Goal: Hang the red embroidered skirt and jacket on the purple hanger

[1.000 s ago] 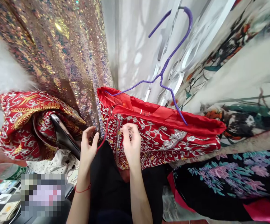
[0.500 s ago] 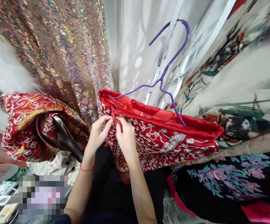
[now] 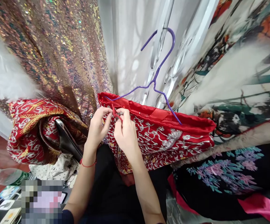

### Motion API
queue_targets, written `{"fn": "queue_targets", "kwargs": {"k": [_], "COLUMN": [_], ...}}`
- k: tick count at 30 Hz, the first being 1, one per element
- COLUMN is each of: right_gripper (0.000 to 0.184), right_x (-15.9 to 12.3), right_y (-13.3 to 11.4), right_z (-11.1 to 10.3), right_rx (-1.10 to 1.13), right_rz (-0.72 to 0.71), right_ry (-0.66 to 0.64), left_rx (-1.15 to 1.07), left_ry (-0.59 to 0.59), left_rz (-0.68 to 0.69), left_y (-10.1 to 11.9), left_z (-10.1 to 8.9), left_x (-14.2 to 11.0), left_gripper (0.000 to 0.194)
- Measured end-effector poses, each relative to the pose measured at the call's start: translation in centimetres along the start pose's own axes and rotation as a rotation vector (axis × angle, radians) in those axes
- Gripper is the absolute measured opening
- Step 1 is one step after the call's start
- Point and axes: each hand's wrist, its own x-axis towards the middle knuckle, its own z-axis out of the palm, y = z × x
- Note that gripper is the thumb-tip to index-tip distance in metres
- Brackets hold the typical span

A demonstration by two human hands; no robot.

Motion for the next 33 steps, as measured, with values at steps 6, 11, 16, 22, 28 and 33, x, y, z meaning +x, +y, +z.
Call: {"fn": "queue_targets", "kwargs": {"k": [6,11,16,22,28,33], "right_gripper": [0.022,0.026,0.029,0.018,0.02,0.024], "right_x": [0.0,0.8,0.8,1.0,1.0,1.5], "right_y": [1.1,1.7,2.3,2.1,1.2,1.7], "right_z": [-1.3,-2.1,-1.8,-2.7,-2.7,-1.8], "right_rx": [-0.067,-0.117,-0.146,-0.241,0.001,-0.241], "right_rz": [0.016,-0.02,0.005,-0.078,-0.273,-0.471], "right_ry": [0.033,0.262,0.292,-0.176,-0.1,-0.14], "left_rx": [0.062,-0.176,0.073,-0.214,-0.697,-0.608], "left_ry": [0.202,0.152,-0.016,0.454,-0.171,-0.409], "left_rz": [-0.151,-0.183,-0.215,-0.302,-0.33,-0.353], "left_y": [-2.3,-2.7,-2.4,-2.7,-2.3,-1.8], "left_z": [-0.3,-1.2,-1.7,-1.2,-2.4,-3.7], "left_x": [0.7,1.2,0.3,1.4,1.1,0.9], "left_gripper": [0.009,0.014,0.023,0.022,0.022,0.023]}}
